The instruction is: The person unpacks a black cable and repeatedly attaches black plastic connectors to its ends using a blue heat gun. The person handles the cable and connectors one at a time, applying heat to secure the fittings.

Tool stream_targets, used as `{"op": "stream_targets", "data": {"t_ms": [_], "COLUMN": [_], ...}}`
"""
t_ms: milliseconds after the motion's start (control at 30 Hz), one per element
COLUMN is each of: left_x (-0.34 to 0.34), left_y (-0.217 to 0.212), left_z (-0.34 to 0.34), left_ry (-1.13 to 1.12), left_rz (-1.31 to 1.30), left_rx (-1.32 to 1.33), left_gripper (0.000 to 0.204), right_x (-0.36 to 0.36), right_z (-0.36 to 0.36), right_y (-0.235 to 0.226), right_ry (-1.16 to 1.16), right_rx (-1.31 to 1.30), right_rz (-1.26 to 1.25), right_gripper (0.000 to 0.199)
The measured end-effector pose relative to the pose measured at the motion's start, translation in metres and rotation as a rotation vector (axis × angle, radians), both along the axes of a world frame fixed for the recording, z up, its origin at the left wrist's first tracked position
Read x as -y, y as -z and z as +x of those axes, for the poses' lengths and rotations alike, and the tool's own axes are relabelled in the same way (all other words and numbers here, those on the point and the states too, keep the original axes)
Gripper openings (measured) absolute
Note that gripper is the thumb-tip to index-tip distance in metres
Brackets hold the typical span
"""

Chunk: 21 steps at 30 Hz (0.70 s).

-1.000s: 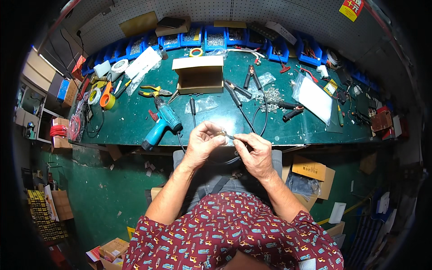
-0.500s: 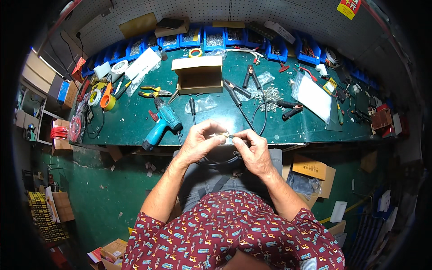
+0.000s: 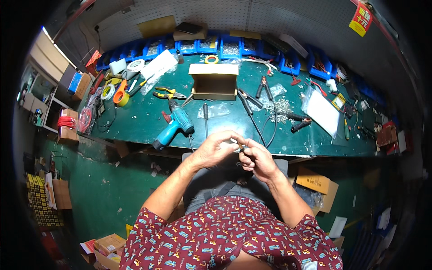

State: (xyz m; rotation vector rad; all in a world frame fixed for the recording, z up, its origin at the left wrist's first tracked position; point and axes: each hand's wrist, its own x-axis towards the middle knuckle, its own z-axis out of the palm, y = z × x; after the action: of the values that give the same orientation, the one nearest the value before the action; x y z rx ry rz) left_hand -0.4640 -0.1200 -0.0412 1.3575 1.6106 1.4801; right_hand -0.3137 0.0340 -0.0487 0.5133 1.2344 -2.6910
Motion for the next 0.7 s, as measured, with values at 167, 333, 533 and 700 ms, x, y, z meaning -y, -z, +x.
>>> {"op": "stream_targets", "data": {"t_ms": [167, 333, 533, 700], "left_x": [0.002, 0.003, 0.02, 0.075], "left_y": [0.022, 0.033, 0.036, 0.047], "left_z": [0.012, 0.024, 0.013, -0.059], "left_ry": [-0.008, 0.022, -0.15, -0.782], "left_rz": [0.076, 0.075, 0.049, -0.258], "left_rx": [0.286, 0.579, 0.452, -0.517], "left_gripper": [0.019, 0.032, 0.056, 0.062], "right_x": [0.006, 0.012, 0.004, -0.008], "right_z": [-0.004, -0.009, -0.015, -0.021], "right_y": [-0.001, -0.006, 0.016, 0.022], "right_ry": [-0.003, 0.044, 0.158, 0.278], "right_rx": [-0.089, -0.057, 0.01, -0.032], "right_rz": [-0.06, -0.067, 0.099, -0.059], "right_gripper": [0.054, 0.045, 0.039, 0.038]}}
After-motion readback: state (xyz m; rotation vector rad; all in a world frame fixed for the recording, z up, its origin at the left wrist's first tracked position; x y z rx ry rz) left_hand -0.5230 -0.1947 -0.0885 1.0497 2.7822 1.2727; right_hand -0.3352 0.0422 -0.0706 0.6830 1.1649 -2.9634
